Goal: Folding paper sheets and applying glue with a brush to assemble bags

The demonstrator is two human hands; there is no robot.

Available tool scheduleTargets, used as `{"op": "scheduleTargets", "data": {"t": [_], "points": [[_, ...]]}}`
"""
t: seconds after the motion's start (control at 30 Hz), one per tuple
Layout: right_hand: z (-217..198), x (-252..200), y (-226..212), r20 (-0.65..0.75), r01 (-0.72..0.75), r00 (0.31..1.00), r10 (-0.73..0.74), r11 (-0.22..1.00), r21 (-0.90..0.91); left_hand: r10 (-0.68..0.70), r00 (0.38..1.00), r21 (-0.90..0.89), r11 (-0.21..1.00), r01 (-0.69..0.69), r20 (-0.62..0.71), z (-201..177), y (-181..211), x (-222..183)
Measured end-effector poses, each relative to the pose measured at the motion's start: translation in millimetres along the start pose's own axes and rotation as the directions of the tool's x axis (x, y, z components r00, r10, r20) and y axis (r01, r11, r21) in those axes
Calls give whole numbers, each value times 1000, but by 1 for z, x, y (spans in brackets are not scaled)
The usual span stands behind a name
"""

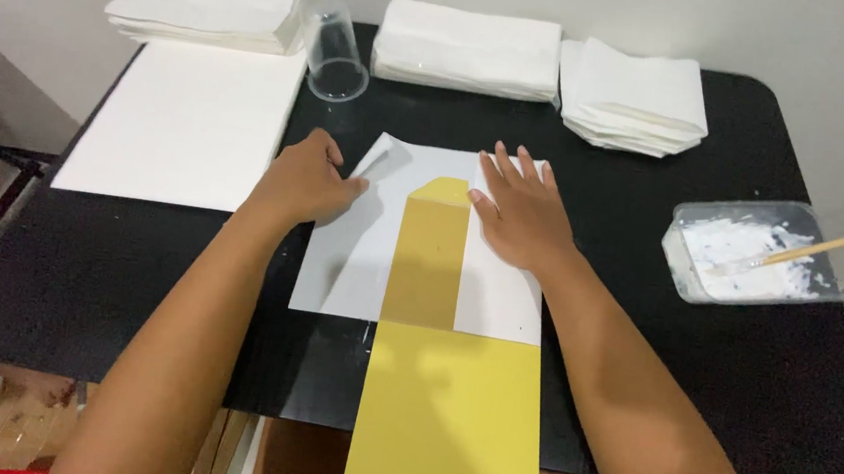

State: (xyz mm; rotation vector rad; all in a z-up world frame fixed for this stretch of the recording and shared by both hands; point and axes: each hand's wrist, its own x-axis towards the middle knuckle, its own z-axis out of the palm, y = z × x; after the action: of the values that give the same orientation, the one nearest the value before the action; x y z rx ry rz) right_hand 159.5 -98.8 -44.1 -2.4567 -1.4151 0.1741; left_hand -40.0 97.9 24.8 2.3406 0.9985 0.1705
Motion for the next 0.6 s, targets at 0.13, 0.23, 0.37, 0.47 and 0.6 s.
{"op": "scheduleTargets", "data": {"t": [0.13, 0.23, 0.37, 0.47, 0.6], "points": [[0, -2, -4, 28, -1, 1000, 1, 1000, -13, 61, 998, 25, 998, -61, -8, 14, -20, 8], [3, 0, 0, -17, 17, 1000, -17, 1000, 3, 71, 997, 26, 997, -71, -11, 13, -24, 9], [7, 1, 3, -27, 39, 999, -40, 999, -8, 94, 992, -50, 994, -98, -87, 22, -38, 25], [5, -1, 1, -23, 31, 999, -31, 999, 15, 91, 995, -138, 986, -97, -50, 21, -31, 31], [4, -1, 1, -25, 24, 999, -23, 999, 36, 33, 997, -422, 907, -3, 65, 30, 5, 24]]}}
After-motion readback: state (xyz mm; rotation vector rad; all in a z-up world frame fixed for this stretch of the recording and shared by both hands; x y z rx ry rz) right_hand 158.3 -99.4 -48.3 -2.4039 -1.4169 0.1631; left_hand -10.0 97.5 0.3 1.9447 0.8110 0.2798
